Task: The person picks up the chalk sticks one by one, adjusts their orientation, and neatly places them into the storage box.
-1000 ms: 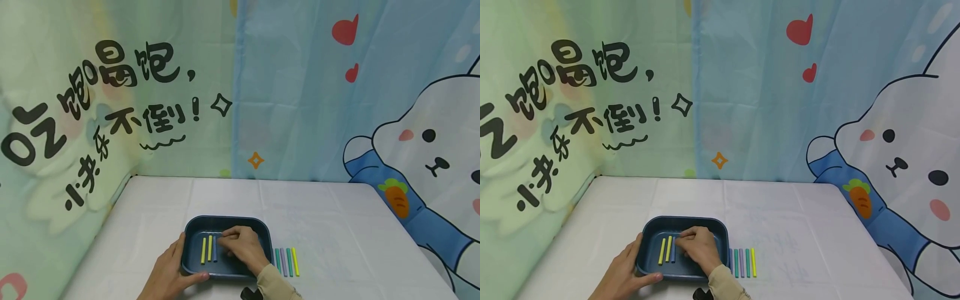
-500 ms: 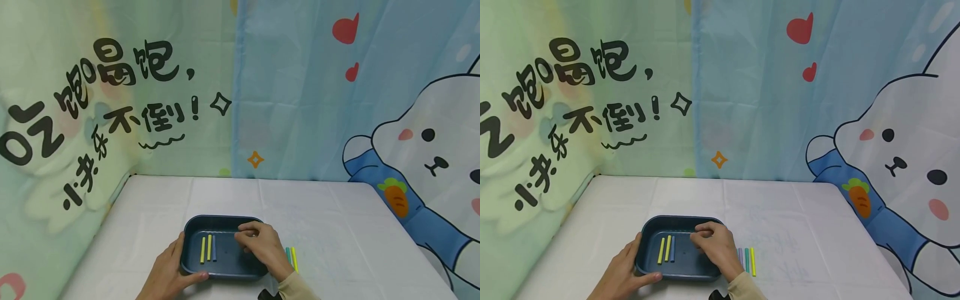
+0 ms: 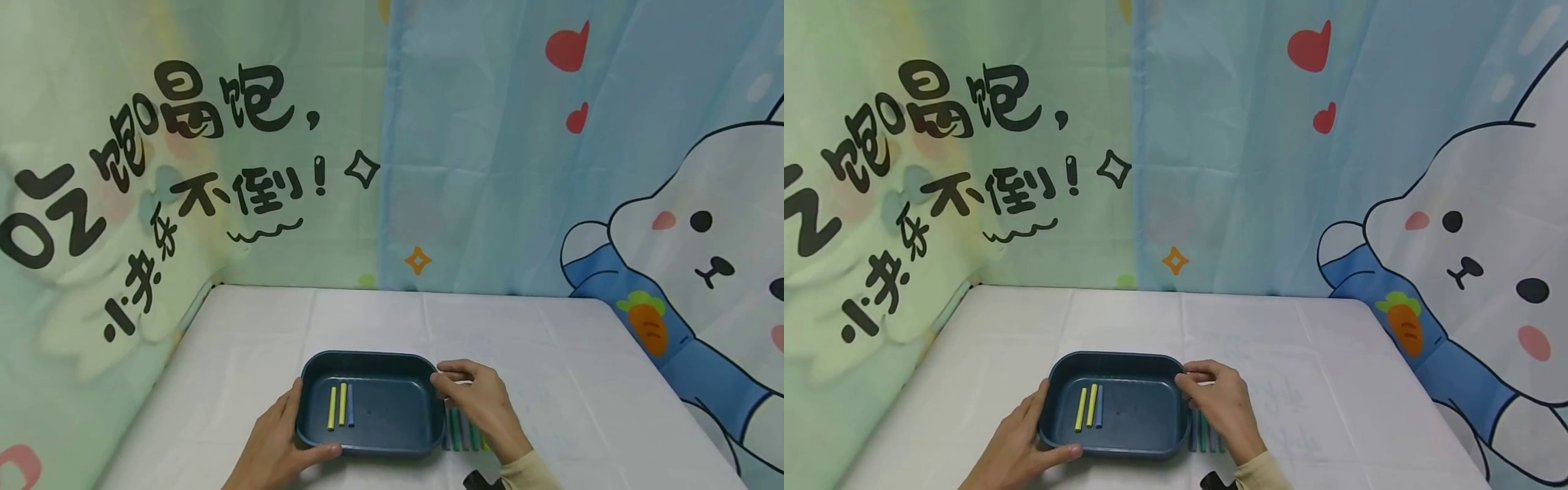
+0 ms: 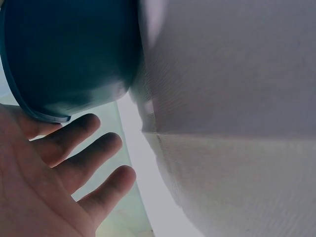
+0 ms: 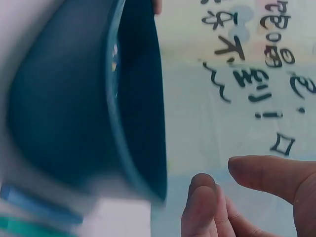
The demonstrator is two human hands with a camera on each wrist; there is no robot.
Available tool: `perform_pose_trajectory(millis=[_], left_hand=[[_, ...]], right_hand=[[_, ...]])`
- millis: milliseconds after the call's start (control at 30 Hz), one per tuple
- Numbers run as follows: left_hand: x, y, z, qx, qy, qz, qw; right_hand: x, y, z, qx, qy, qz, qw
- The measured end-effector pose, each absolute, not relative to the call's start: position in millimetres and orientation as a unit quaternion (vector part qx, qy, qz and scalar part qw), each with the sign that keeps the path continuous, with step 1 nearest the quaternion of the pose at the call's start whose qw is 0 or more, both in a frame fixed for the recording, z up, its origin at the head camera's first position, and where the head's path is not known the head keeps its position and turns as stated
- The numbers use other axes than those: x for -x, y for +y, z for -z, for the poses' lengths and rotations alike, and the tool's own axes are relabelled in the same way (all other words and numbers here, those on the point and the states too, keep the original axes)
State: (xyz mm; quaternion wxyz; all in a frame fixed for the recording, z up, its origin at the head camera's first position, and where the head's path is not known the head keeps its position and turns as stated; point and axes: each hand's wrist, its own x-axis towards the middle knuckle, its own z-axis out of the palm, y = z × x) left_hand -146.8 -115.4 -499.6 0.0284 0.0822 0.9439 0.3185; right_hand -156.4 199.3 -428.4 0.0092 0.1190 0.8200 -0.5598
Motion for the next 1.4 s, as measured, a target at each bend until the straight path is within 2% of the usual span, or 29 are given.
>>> perform_pose_trajectory(millis=[533,1000,1400], left_hand=[[145.9,-114.6,499.3,-0.077,0.943,-0.322,0.034],[144.2,-115.1,496.5,-0.084,0.943,-0.321,0.031],[146.1,-115.9,499.3,-0.080,0.944,-0.318,0.026]], right_hand=[[149.0,258.2,447.4,-0.174,0.847,0.502,0.023],[146.1,271.7,466.5,-0.196,0.887,0.416,0.040],[144.8,273.5,474.8,-0.171,0.907,0.381,0.056]])
